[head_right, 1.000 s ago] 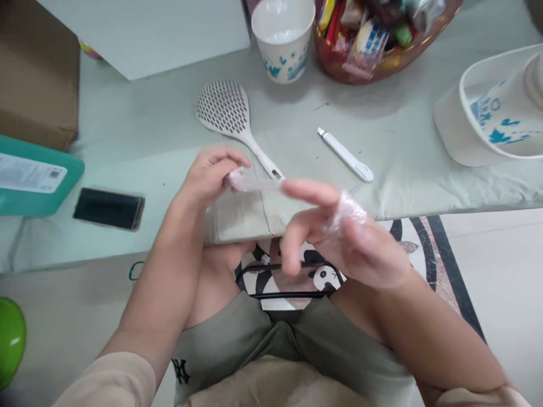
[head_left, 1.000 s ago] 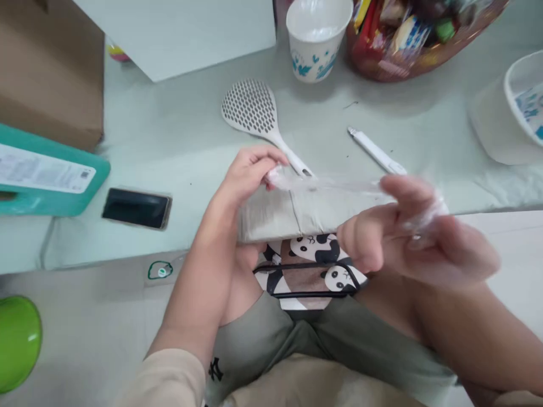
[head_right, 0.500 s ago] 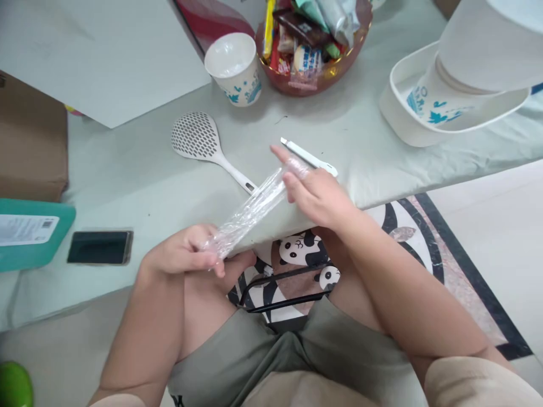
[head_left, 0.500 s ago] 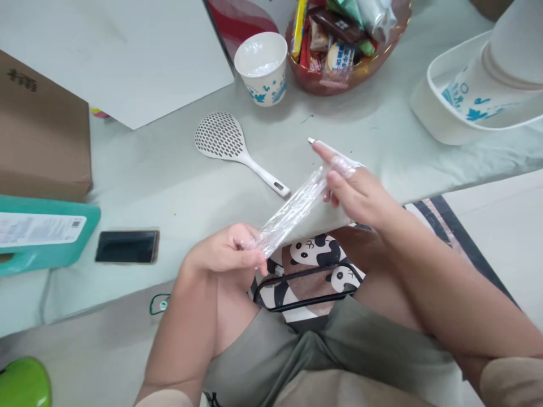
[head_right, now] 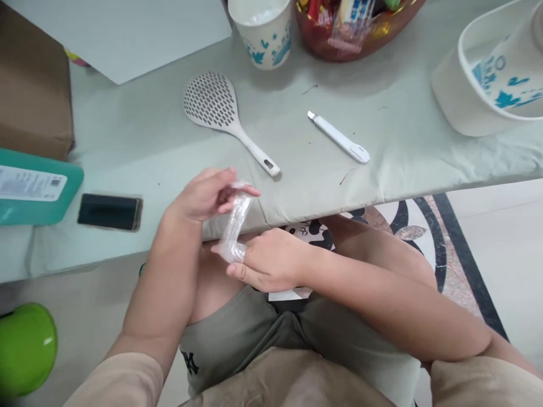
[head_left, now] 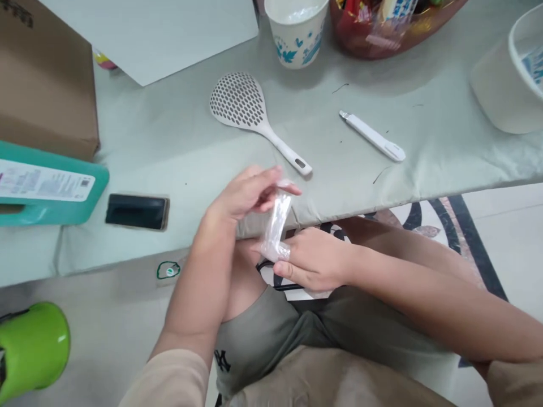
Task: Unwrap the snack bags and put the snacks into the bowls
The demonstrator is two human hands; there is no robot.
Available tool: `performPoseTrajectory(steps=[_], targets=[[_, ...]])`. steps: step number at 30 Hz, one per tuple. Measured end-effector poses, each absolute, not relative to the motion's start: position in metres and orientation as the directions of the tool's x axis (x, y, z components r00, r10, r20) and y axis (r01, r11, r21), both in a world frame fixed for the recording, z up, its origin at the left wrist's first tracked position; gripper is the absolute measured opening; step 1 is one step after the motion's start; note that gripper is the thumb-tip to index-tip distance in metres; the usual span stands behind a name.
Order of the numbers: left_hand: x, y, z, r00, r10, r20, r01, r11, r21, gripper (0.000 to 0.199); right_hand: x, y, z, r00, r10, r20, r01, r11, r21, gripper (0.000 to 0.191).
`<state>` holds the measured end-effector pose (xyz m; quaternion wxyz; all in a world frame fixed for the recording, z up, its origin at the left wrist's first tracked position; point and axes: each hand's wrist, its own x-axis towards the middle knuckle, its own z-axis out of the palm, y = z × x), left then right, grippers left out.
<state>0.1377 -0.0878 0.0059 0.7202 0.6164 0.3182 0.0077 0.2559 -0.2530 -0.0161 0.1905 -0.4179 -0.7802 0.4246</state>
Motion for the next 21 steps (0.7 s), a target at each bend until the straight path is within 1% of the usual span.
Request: performPoseTrajectory(steps=[2,4,6,8,11,13,15,16,17,19,21], targets=[[0.146,-0.097,0.001,0.814,0.341,-0.47,0.432,0.185,0.882,0.056,0.256,-0.254,-0.019,-0.581,0.814,0.013,0.39,0.293,-0.873,0.071],[0.154,-0.105,-0.002,0.835,0.291,-0.467,0.446,0.139,0.884,0.055,0.262,-0.255,-0.016,-0.552,0.827,0.105,0.231,0.272,-0.934,0.075],[0.158,-0.11,-0.006,0.863,0.25,-0.438,0.424,0.111,0.899,0.056,0.274,-0.255,-0.007,-0.493,0.861,0.127,0.102,0.202,-0.974,0.075],[0.16,-0.111,-0.008,0.88,0.22,-0.422,0.4,0.138,0.906,0.058,0.289,-0.256,0.002,-0.419,0.906,0.055,0.024,0.072,-0.997,0.073],[0.159,-0.111,-0.008,0.882,0.155,-0.446,0.405,0.239,0.883,0.06,0.317,-0.254,0.009,-0.299,0.946,-0.129,-0.016,-0.14,-0.99,0.069],[0.157,-0.111,-0.005,0.882,0.108,-0.459,0.426,0.235,0.874,0.05,0.334,-0.251,0.006,-0.209,0.954,-0.216,0.044,-0.211,-0.976,0.07],[0.154,-0.112,0.0,0.875,0.029,-0.483,0.471,0.176,0.864,0.034,0.347,-0.248,0.0,-0.09,0.966,-0.243,0.198,-0.222,-0.955,0.076],[0.153,-0.113,0.002,0.871,-0.006,-0.491,0.486,0.152,0.861,0.029,0.35,-0.245,-0.003,-0.029,0.973,-0.231,0.299,-0.212,-0.931,0.078],[0.151,-0.114,0.004,0.872,-0.037,-0.488,0.488,0.144,0.861,0.028,0.351,-0.243,-0.005,0.021,0.979,-0.205,0.4,-0.196,-0.895,0.08],[0.148,-0.115,0.007,0.899,-0.063,-0.433,0.437,0.189,0.879,0.034,0.348,-0.239,-0.009,0.058,0.987,-0.15,0.552,-0.157,-0.819,0.077],[0.146,-0.116,0.008,0.936,-0.02,-0.351,0.344,0.261,0.902,0.044,0.339,-0.237,-0.011,-0.009,0.991,-0.135,0.606,-0.102,-0.789,0.071]])
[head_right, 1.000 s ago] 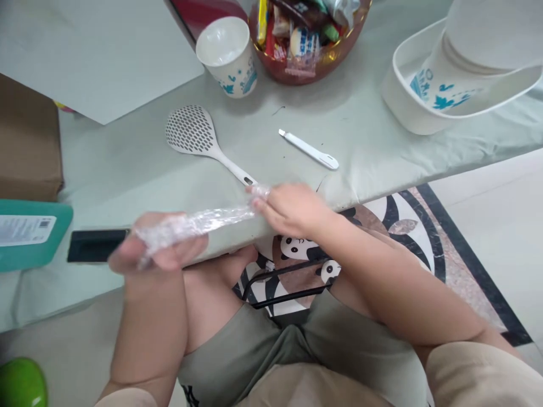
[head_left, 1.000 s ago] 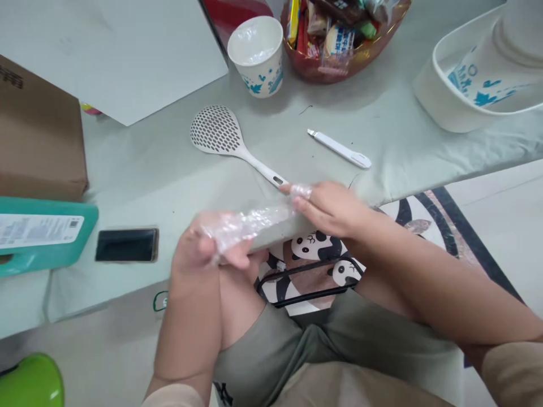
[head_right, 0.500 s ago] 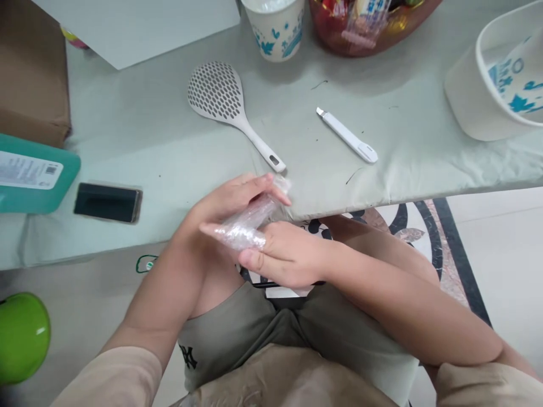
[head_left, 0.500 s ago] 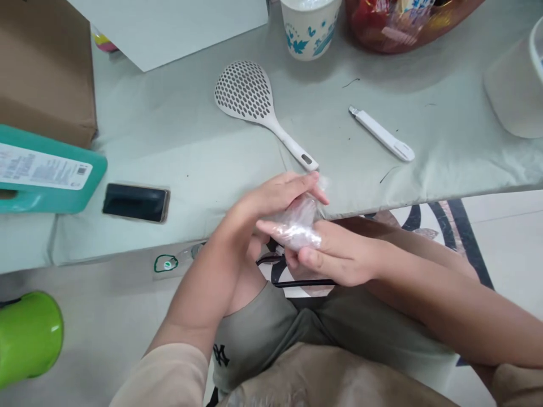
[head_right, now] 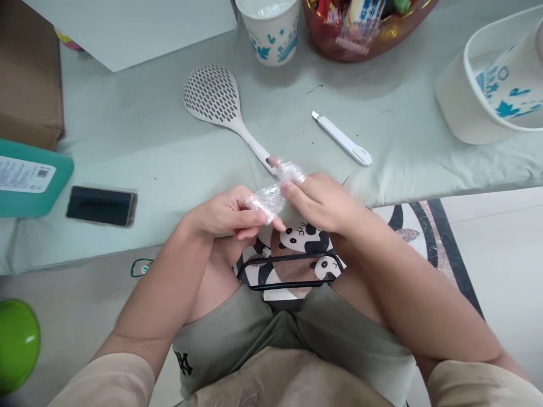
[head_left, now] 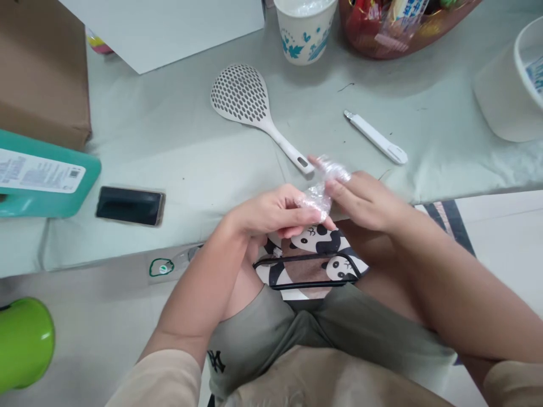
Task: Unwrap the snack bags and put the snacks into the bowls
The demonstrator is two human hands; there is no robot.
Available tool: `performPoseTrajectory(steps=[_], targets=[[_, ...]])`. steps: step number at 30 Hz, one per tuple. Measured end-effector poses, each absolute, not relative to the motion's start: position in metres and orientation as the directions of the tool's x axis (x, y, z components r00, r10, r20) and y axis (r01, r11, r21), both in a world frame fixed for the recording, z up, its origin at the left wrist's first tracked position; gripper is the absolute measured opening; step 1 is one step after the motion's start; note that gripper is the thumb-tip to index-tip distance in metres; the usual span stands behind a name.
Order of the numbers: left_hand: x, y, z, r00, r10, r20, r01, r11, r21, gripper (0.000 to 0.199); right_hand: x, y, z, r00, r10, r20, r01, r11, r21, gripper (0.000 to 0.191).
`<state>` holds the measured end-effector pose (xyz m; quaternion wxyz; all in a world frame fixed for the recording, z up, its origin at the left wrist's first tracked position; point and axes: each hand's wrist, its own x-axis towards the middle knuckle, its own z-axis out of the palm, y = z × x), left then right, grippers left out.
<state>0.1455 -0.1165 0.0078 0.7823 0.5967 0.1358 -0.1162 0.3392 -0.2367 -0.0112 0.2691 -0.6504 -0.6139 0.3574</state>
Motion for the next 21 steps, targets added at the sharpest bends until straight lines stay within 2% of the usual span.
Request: performPoseTrajectory(steps=[3,6,9,11,14,21], targets=[[0.144,-0.116,0.006,0.939,0.125,-0.319,0.265,0.326,0.907,0.06,0.325,-0.236,-0.015,-0.163,0.976,-0.144,0.535,-0.035,-0.844,0.07],[0.144,-0.114,0.004,0.903,0.246,-0.352,0.261,0.334,0.906,0.061,0.316,-0.237,-0.021,-0.227,0.968,-0.107,0.362,-0.018,-0.932,0.068],[0.146,-0.112,0.002,0.904,0.208,-0.374,0.295,0.331,0.896,0.054,0.316,-0.239,-0.028,-0.249,0.961,-0.124,0.237,-0.064,-0.969,0.058],[0.147,-0.112,0.0,0.906,0.16,-0.392,0.328,0.32,0.889,0.058,0.318,-0.239,-0.031,-0.273,0.953,-0.134,0.181,-0.086,-0.98,0.05],[0.147,-0.114,-0.002,0.897,0.182,-0.403,0.339,0.303,0.891,0.062,0.32,-0.237,-0.031,-0.275,0.953,-0.129,0.142,-0.092,-0.986,0.044],[0.147,-0.111,-0.013,0.901,0.316,-0.297,0.255,0.167,0.952,0.051,0.312,-0.23,-0.024,-0.082,0.982,-0.17,0.185,-0.153,-0.971,0.073]])
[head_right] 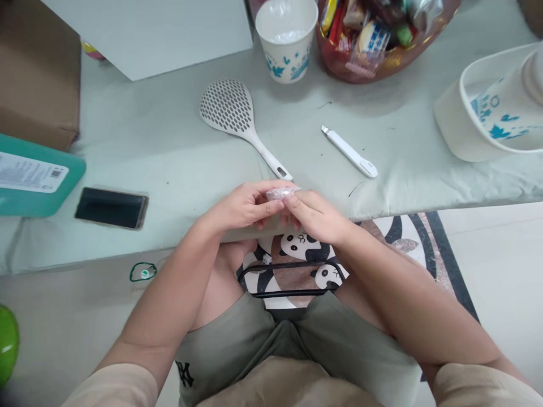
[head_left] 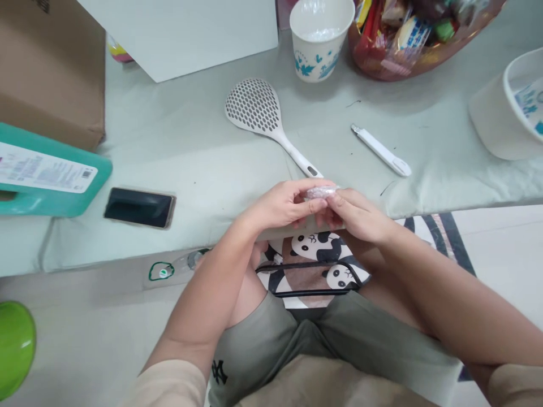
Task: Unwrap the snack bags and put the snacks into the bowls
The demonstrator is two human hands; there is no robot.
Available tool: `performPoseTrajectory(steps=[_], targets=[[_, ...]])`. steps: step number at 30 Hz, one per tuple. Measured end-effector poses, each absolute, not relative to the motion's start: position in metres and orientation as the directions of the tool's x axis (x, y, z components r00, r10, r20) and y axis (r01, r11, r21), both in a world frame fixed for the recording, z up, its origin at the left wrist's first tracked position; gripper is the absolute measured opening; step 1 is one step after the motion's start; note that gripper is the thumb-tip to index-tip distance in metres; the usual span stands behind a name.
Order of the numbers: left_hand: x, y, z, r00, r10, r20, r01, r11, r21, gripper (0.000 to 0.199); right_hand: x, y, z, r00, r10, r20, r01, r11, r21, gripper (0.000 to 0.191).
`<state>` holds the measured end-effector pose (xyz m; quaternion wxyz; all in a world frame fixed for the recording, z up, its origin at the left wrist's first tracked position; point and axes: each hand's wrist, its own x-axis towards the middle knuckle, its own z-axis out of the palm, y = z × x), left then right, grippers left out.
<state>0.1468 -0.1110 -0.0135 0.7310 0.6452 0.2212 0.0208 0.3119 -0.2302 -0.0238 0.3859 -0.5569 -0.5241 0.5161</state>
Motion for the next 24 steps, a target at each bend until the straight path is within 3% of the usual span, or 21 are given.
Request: performPoseTrajectory(steps=[4,7,10,13,15,19,21,24], targets=[[0.144,-0.103,-0.021,0.89,0.384,-0.244,0.24,0.059,0.969,0.051,0.304,-0.225,-0.016,0.125,0.986,-0.109,0.298,-0.142,-0.944,0.073],[0.143,-0.096,-0.026,0.865,0.464,-0.189,0.238,-0.05,0.97,0.051,0.298,-0.219,-0.011,0.219,0.974,-0.059,0.279,-0.12,-0.953,0.058],[0.142,-0.091,-0.026,0.784,0.616,0.07,0.112,-0.251,0.961,0.053,0.293,-0.212,-0.01,0.281,0.958,-0.061,0.265,-0.138,-0.954,0.051],[0.141,-0.089,-0.023,0.741,0.601,0.298,-0.006,-0.438,0.899,0.039,0.291,-0.207,-0.012,0.316,0.946,-0.068,0.258,-0.155,-0.953,0.054],[0.14,-0.09,-0.02,0.803,0.556,0.216,0.014,-0.38,0.925,0.037,0.29,-0.205,-0.014,0.312,0.95,-0.03,0.257,-0.115,-0.96,0.054],[0.141,-0.094,-0.017,0.86,0.503,-0.085,0.119,-0.036,0.992,0.055,0.292,-0.206,-0.022,0.337,0.94,0.051,0.295,-0.054,-0.954,0.042],[0.144,-0.095,-0.017,0.855,0.504,-0.124,0.086,0.098,0.991,0.056,0.294,-0.205,-0.026,0.389,0.92,0.046,0.297,-0.078,-0.952,0.035],[0.148,-0.095,-0.017,0.81,0.558,-0.18,0.029,0.27,0.963,0.051,0.294,-0.201,-0.026,0.435,0.9,0.026,0.349,-0.142,-0.926,0.043]])
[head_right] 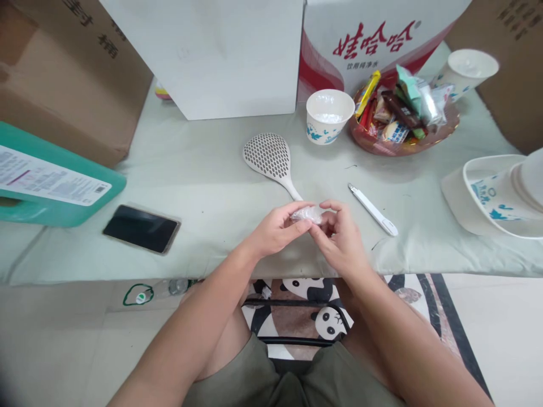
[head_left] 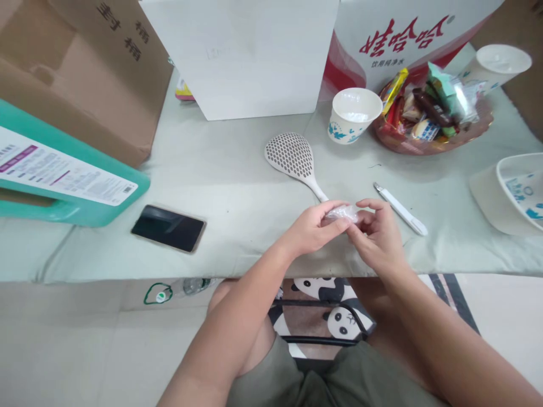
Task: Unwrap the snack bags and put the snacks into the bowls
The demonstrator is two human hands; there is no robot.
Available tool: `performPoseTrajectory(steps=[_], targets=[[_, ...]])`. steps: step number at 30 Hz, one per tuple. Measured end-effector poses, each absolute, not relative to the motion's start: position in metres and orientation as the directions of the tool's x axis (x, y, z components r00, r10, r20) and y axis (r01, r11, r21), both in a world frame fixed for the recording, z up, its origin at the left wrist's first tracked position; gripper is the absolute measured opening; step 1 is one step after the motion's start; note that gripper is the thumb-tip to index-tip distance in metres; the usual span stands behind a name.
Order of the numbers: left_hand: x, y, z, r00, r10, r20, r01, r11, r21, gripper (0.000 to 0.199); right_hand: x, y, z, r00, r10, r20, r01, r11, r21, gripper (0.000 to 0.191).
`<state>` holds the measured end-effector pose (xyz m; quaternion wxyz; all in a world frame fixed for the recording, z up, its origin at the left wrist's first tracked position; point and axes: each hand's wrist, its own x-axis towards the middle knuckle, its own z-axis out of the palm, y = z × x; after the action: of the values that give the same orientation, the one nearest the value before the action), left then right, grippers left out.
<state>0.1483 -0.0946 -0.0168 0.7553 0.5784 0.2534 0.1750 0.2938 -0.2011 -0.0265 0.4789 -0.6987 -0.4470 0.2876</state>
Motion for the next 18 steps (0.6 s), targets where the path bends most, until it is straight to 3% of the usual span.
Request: performPoseTrajectory(steps=[4,9,13,18], targets=[[0.151,-0.088,-0.014,0.771,0.589,-0.241,-0.03,0.411,0.911,0.058,0.289,-0.192,-0.015,0.37,0.927,0.062,0.527,-0.154,-0.836,0.046],[0.147,-0.073,-0.007,0.725,0.625,-0.289,-0.052,0.469,0.881,0.08,0.284,-0.174,0.005,0.256,0.959,0.119,0.603,-0.063,-0.795,0.03],[0.141,-0.064,-0.003,0.69,0.676,-0.257,-0.194,0.515,0.835,0.054,0.299,-0.146,0.024,0.22,0.955,0.198,0.706,-0.016,-0.708,0.018],[0.137,-0.053,0.0,0.554,0.766,-0.327,-0.246,0.526,0.814,0.019,0.35,-0.08,0.06,0.39,0.869,0.304,0.873,-0.244,-0.422,0.024]])
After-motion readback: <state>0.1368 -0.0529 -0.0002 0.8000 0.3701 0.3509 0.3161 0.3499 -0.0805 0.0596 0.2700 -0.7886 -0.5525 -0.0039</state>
